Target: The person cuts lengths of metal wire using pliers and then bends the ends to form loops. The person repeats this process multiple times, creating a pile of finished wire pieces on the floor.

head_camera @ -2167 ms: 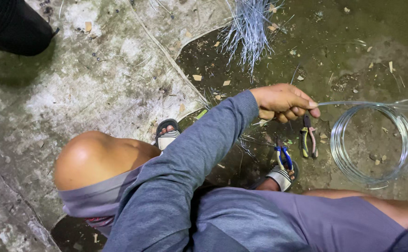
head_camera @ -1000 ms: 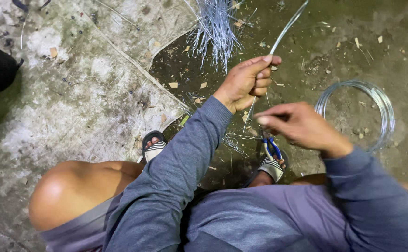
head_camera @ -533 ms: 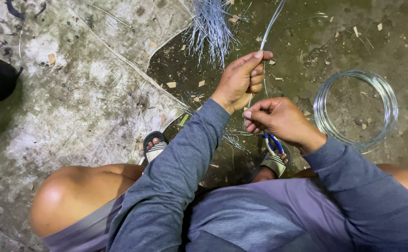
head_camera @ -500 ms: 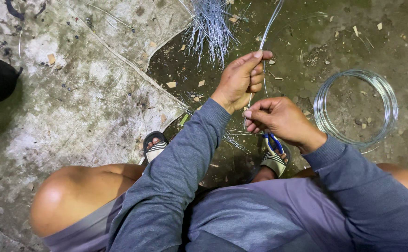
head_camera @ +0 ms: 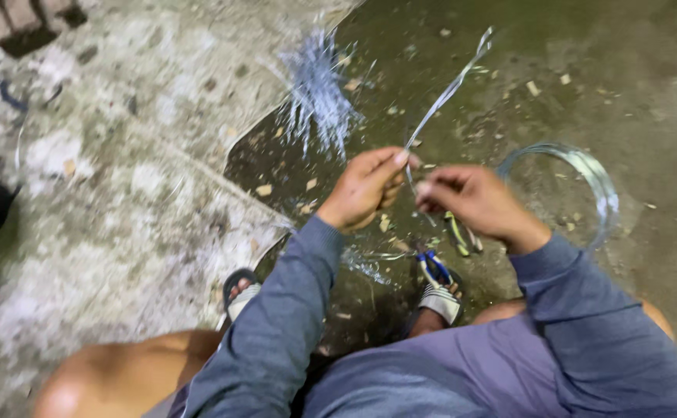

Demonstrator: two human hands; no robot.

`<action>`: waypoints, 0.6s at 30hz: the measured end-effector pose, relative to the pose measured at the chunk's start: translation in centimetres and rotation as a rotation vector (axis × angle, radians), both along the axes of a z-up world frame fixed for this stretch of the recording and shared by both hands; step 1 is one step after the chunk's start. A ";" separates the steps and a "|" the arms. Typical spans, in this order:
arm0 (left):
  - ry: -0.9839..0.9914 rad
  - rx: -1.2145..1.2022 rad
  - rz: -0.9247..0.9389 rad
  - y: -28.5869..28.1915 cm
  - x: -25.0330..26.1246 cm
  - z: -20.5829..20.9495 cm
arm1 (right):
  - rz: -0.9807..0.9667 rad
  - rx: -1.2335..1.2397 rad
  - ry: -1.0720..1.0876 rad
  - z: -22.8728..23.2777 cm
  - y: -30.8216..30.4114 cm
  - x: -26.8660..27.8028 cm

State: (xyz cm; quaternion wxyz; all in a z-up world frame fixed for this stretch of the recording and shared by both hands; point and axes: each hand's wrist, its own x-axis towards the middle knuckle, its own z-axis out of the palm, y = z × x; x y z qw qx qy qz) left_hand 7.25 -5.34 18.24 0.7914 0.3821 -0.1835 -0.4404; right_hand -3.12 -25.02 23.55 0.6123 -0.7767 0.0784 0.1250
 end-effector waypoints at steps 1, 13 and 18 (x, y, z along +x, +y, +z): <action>-0.018 -0.001 -0.045 0.3 0.0 0.2 | -0.098 0.059 -0.046 0.8 -1.5 0.4; 0.140 -0.009 -0.318 1.3 -1.2 0.1 | -0.381 0.434 -0.379 3.2 -8.4 -0.4; 0.114 0.033 -0.365 1.0 -1.3 0.0 | -0.364 0.219 -0.337 4.6 -8.6 -1.3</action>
